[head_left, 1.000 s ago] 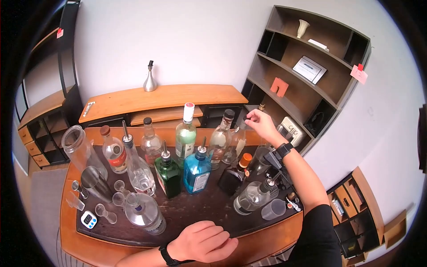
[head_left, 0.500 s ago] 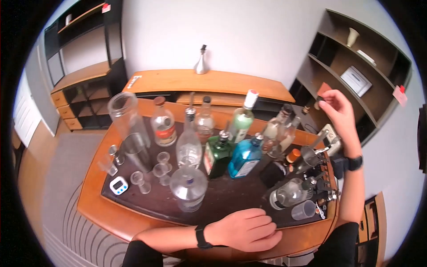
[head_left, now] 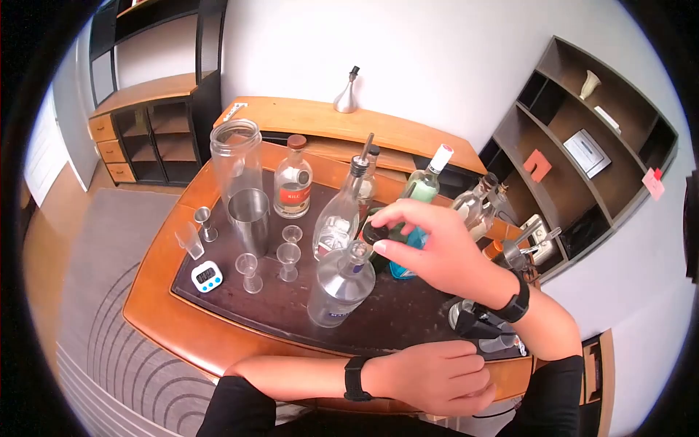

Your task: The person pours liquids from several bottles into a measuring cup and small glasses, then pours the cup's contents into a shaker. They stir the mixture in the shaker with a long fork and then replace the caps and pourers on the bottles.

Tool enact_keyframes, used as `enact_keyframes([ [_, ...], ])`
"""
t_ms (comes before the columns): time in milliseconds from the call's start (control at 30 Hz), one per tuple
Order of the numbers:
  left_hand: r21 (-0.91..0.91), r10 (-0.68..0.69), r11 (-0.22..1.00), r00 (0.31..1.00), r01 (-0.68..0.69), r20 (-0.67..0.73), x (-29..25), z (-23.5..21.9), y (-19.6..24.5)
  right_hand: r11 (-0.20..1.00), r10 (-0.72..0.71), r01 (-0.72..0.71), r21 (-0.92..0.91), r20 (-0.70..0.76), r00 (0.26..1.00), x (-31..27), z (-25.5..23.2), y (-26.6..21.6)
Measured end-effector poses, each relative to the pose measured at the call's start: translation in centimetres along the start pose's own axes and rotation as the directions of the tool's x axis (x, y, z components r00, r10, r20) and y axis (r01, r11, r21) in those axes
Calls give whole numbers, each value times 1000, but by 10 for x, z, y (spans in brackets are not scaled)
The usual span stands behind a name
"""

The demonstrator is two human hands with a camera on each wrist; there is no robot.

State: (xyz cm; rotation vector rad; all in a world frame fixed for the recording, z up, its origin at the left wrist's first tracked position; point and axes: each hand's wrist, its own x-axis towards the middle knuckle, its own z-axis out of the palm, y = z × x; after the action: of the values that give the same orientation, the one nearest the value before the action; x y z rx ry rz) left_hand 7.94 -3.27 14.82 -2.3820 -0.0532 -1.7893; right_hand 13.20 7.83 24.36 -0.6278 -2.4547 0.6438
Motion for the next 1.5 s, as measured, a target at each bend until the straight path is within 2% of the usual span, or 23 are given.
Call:
enact_keyframes([
  [167,-13,0,1000,997,-1,-80,5,-3,5,999,47,-47,23,6,999,0,10,3],
  [267,-19,4,1000,996,-6,-85,6,-5,7,1000,-14,14,11,-31,999,0,14,1],
  [367,-17,7,1000,997,-8,-80,6,-6,8,1000,25,-25,16,12,1000,-2,21,3],
  [433,-14,6,1000,997,-7,-74,6,-8,8,994,104,-103,31,-14,994,-5,25,4],
  [467,-9,4,1000,993,-5,-115,7,-8,9,994,102,-101,32,-11,995,-8,28,9],
  [533,-4,1,1000,988,-1,-155,7,-9,9,996,-88,89,25,-45,995,-12,35,21],
  [767,-18,-15,1000,991,12,-135,5,-7,10,990,-139,137,-28,-63,988,-13,39,18],
  [833,-19,-16,1000,991,13,-131,5,-7,11,980,-170,164,-113,-47,984,-10,36,23],
  [867,-21,-14,1000,991,11,-136,5,-7,10,980,-170,164,-112,-47,984,-9,35,20],
  [933,-23,-10,1000,990,7,-141,6,-7,10,1000,18,-18,-3,-94,995,-7,32,9],
  [1000,-37,0,999,996,-3,-91,7,-6,9,1000,-16,15,-12,-116,993,-4,26,6],
  [1067,-37,-1,999,995,-3,-95,6,-6,10,999,-43,40,-19,-167,985,-2,21,1],
  [1200,-22,-7,1000,990,4,-142,6,-8,11,1000,-24,22,-20,-152,988,-3,21,7],
  [1267,-27,-10,1000,990,7,-142,7,-9,11,986,-142,139,-97,-28,989,-7,25,19],
  [1367,-33,-10,999,994,6,-113,7,-7,11,977,-184,180,-114,-23,983,-10,30,22],
  [1400,-36,-5,999,996,2,-84,6,-6,11,977,-184,180,-114,-23,983,-11,32,20],
  [1467,-41,-7,999,997,4,-81,6,-6,12,998,-59,59,-13,-59,996,-13,34,14],
  [1500,-46,-10,999,997,7,-79,6,-6,12,998,-59,59,-13,-61,996,-13,33,14],
])
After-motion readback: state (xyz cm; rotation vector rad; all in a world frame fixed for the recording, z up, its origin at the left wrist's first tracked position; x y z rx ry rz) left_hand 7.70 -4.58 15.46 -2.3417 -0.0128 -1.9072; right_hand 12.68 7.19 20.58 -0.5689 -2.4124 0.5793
